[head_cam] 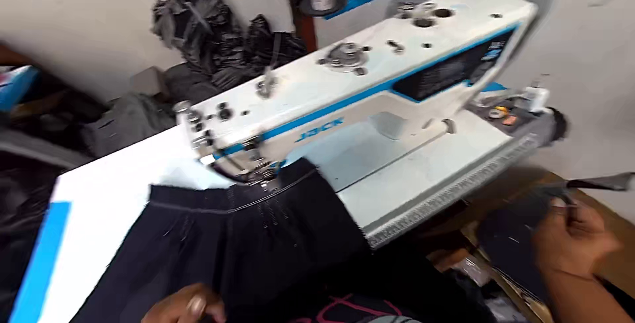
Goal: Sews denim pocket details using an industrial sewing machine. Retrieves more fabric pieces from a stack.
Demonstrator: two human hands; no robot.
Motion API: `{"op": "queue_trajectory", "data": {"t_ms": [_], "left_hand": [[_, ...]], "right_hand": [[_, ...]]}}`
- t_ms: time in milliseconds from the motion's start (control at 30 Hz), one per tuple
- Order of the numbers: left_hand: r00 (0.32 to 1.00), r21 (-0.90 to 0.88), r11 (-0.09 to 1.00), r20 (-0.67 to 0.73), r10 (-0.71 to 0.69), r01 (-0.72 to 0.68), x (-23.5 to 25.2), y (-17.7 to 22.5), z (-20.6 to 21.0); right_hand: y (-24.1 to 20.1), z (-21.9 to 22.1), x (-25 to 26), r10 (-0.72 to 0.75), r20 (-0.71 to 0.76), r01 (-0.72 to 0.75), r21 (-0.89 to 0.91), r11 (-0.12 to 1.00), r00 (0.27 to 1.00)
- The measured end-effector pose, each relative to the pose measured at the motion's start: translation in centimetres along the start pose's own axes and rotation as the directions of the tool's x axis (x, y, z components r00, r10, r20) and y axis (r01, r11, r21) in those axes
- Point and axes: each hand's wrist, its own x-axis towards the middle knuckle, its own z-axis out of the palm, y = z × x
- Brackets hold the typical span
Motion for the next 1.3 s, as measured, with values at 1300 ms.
{"op": "queue_trajectory", "data": {"t_ms": [1300], "left_hand": [[0.945, 0.707, 0.638, -0.146, -0.291, 0.306, 7.3, 0.1, 6.9]], "right_hand": [[-21.1, 12.6, -10.6, -0.916, 0.399, 0.531, 0.784, 0.322, -0.034]]}}
